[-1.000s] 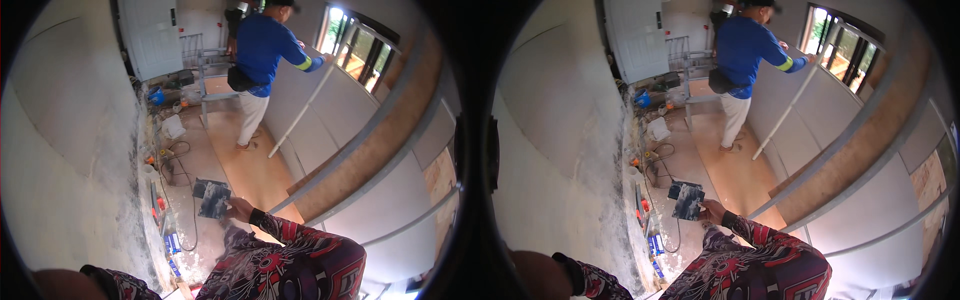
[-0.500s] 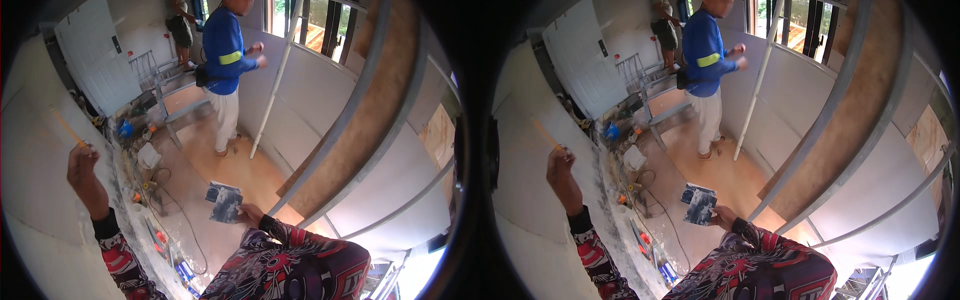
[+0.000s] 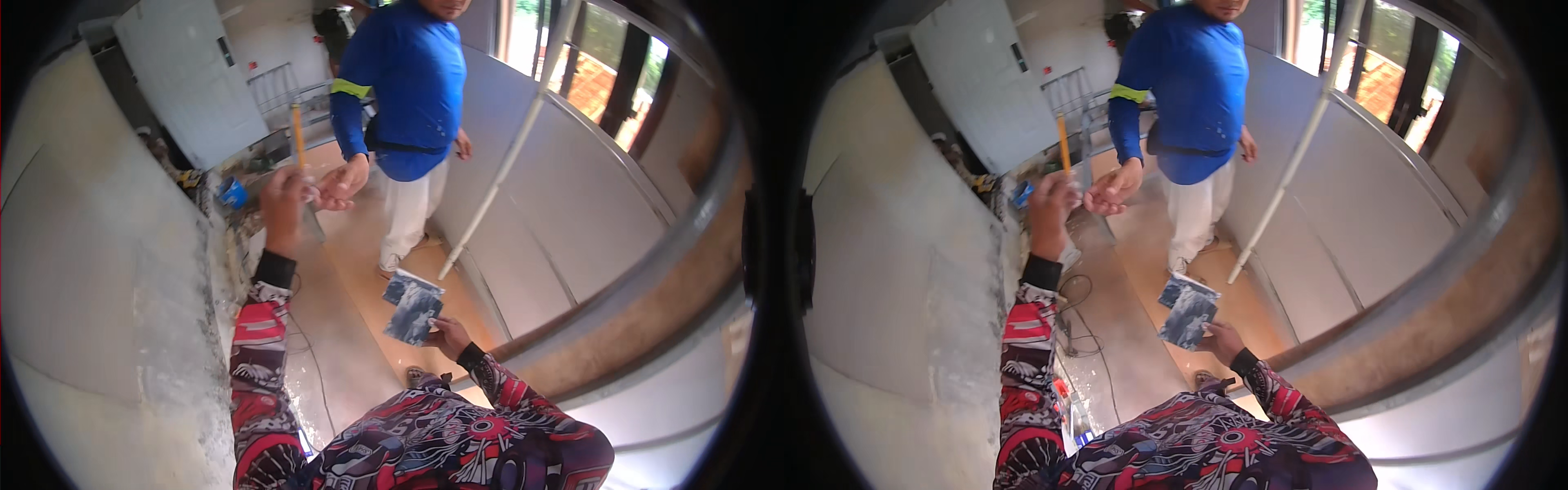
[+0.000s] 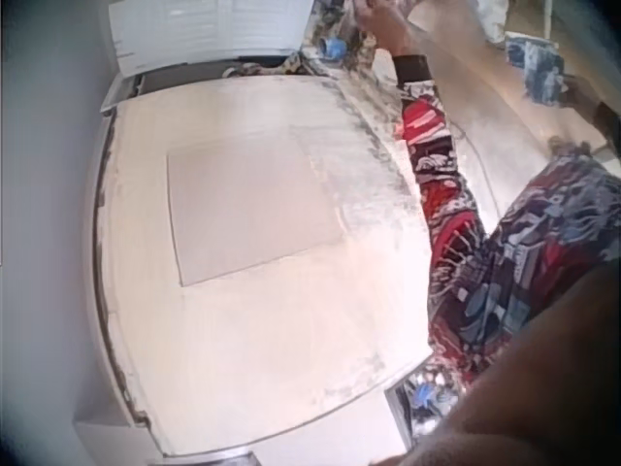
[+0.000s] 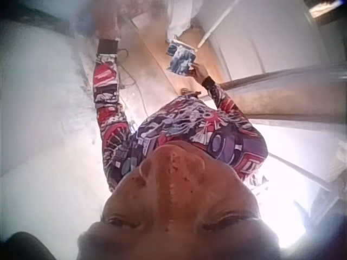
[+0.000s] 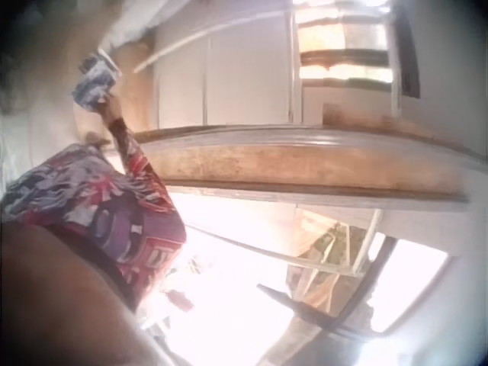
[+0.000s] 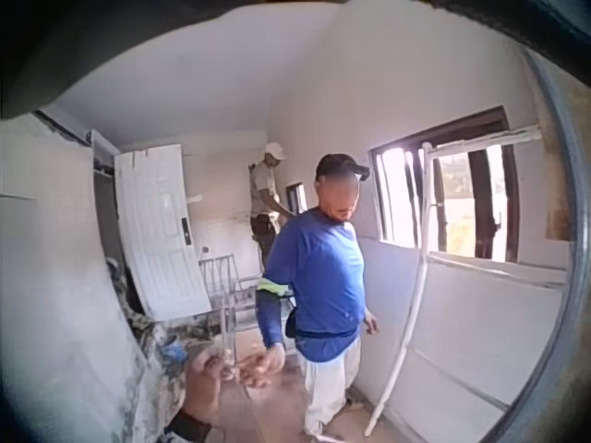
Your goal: The person applies filler paste onto the wall seams using two scrapers, scraping and smoothing the compound along the edges repeatedly.
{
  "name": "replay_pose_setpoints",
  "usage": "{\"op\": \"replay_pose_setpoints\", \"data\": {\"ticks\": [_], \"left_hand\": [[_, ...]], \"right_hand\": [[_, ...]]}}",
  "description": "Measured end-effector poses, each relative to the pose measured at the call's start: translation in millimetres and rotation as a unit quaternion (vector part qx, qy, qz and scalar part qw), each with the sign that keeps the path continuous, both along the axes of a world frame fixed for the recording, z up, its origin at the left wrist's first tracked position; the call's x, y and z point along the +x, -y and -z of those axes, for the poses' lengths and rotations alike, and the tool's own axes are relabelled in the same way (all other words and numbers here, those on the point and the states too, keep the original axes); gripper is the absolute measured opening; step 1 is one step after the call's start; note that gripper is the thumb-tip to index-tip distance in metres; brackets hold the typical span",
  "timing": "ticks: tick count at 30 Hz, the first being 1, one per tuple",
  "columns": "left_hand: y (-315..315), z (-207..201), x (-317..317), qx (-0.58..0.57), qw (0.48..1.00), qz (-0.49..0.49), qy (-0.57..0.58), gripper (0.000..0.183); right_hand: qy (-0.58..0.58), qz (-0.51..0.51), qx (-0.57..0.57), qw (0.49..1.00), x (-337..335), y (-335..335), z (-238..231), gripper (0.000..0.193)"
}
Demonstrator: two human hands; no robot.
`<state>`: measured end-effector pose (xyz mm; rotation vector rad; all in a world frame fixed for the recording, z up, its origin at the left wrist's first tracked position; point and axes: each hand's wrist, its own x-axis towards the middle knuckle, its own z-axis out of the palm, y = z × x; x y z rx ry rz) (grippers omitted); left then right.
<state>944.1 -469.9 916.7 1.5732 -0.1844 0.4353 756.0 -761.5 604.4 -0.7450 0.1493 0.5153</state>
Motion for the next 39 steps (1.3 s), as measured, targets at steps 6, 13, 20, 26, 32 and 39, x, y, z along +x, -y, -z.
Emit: {"op": "replay_pose_setpoints", "data": {"ticks": [6, 13, 20, 26, 32, 39], "left_hand": [[2.9, 23.0, 8.5, -0.048, 0.998, -0.027, -0.037, 0.015], [35.8, 29.6, 21.9, -0.044, 0.997, -0.049, -0.034, 0.014], [-1.1, 74.9, -10.8, 0.149, 0.982, -0.114, -0.036, 0.022], [-46.9, 241.2, -124.0, -0.085, 0.925, -0.155, -0.336, 0.033], [-46.3, 257.3, -234.1, -0.297, 0.879, -0.015, -0.373, 0.047], [-71.2, 237.9, -252.7, -0.349, 0.899, -0.092, -0.248, 0.034]], "right_hand": [[-0.015, 0.037, 0.014, 0.999, 13.3, -0.5, -2.4, 0.029], [-0.059, -0.027, 0.024, 0.998, 25.3, 13.7, 23.0, 0.027], [-0.064, -0.096, 0.010, 0.993, 40.7, -19.3, -2.7, 0.028], [-0.037, -0.173, 0.030, 0.984, 57.1, -24.8, -21.4, 0.028], [-0.048, -0.285, 0.057, 0.955, 63.6, -69.7, -38.3, 0.031], [-0.003, -0.423, 0.025, 0.906, 63.4, -128.6, -63.4, 0.032]]}}
